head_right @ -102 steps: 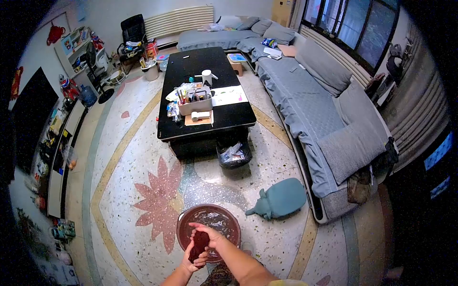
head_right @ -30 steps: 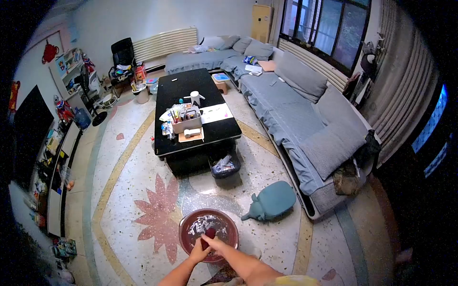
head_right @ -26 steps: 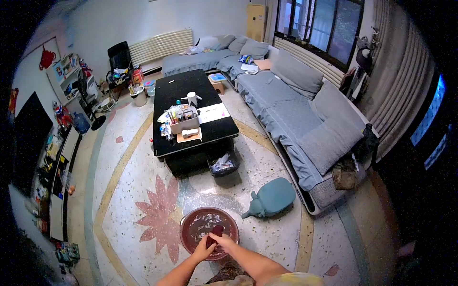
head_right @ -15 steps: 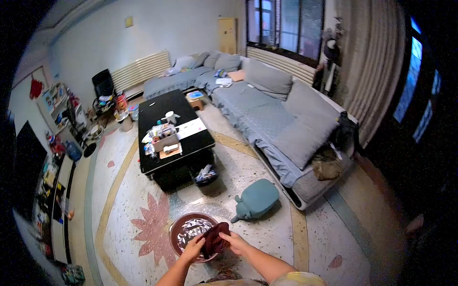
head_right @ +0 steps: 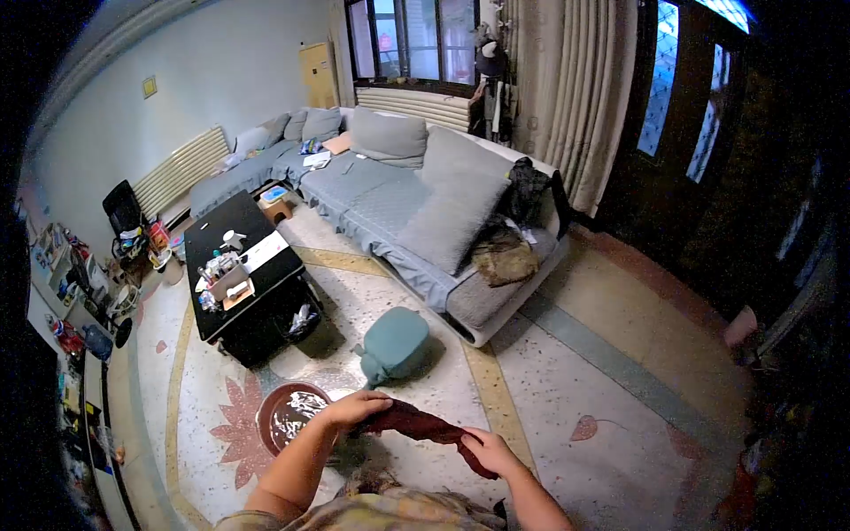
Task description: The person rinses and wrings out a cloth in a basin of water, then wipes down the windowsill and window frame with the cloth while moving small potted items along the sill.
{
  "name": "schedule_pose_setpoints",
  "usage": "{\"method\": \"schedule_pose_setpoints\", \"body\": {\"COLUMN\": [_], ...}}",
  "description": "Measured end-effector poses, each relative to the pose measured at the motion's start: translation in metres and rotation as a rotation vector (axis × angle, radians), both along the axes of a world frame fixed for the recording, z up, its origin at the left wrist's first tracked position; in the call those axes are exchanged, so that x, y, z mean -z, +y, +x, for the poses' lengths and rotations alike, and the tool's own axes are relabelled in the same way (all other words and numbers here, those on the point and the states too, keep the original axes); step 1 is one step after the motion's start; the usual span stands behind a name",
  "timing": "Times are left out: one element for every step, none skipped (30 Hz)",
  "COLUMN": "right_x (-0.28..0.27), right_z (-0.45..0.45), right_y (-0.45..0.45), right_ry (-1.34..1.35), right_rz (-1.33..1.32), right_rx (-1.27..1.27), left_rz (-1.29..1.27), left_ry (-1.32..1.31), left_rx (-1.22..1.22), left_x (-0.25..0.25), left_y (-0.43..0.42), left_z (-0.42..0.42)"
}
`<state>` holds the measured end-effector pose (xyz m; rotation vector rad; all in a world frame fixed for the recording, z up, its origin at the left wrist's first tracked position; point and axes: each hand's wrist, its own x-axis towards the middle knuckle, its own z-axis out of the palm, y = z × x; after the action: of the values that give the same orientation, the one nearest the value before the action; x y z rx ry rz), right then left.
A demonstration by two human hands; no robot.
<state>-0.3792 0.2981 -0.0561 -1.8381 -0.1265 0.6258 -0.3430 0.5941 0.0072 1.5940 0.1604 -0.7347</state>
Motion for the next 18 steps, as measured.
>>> {"method": "schedule_pose_setpoints", "body": {"right_x": [-0.004,-0.001,0.005,0.008,0.007,0.007,0.006,0.004,-0.007,0.0,0.017,0.026,0.031,0.035,0.035,0.034,0.031,0.051], "right_z": [-0.004,-0.007,-0.011,-0.012,-0.01,-0.008,-0.007,-0.005,0.001,0.007,0.013,0.022,0.034,0.041,0.055,0.07,0.087,0.106], "right_y": [-0.015,-0.03,-0.043,-0.052,-0.058,-0.063,-0.068,-0.071,-0.071,-0.075,-0.077,-0.078,-0.087,-0.096,-0.105,-0.115,-0.124,-0.141], "right_ry": [0.015,0.013,0.039,0.066,0.066,0.12,0.177,0.234,0.275,0.292,0.18,0.064,0.084,0.047,0.117,0.185,0.156,0.018], "right_rz": [-0.034,-0.038,0.046,0.132,0.135,0.271,0.407,0.542,0.495,0.476,0.327,0.176,0.138,0.289,0.287,0.283,0.199,-0.037], "right_rx": [0.036,0.042,0.15,0.258,0.266,0.322,0.379,0.436,0.404,0.415,0.441,0.464,0.433,0.463,0.471,0.478,0.456,0.354], "left_rz": [-0.157,-0.31,-0.494,-0.727,-0.811,-0.892,-1.378,-1.182,-0.931,-1.049,-1.039,-1.03,-0.968,-0.976,-0.95,-0.925,-0.955,-0.978], "left_ry": [0.023,0.047,0.077,0.148,0.208,0.269,0.449,0.179,-0.053,0.285,0.348,0.406,0.404,0.405,0.397,0.387,0.408,0.404], "left_rx": [0.077,0.155,0.135,0.042,-0.128,-0.303,-0.027,-0.089,-0.157,-0.163,-0.155,-0.145,-0.166,-0.162,-0.139,-0.115,-0.136,-0.087], "left_x": [-0.01,-0.015,0.0,-0.012,-0.022,-0.025,0.036,0.076,0.116,0.113,0.11,0.094,0.104,0.107,0.107,0.109,0.117,0.107], "left_y": [-0.013,-0.025,-0.034,-0.05,-0.075,-0.094,-0.088,-0.112,-0.135,-0.153,-0.168,-0.182,-0.189,-0.194,-0.198,-0.203,-0.21,-0.216], "left_z": [0.007,0.012,0.021,0.022,0.026,0.031,0.05,0.049,0.049,0.054,0.056,0.059,0.068,0.076,0.088,0.102,0.117,0.132]}}
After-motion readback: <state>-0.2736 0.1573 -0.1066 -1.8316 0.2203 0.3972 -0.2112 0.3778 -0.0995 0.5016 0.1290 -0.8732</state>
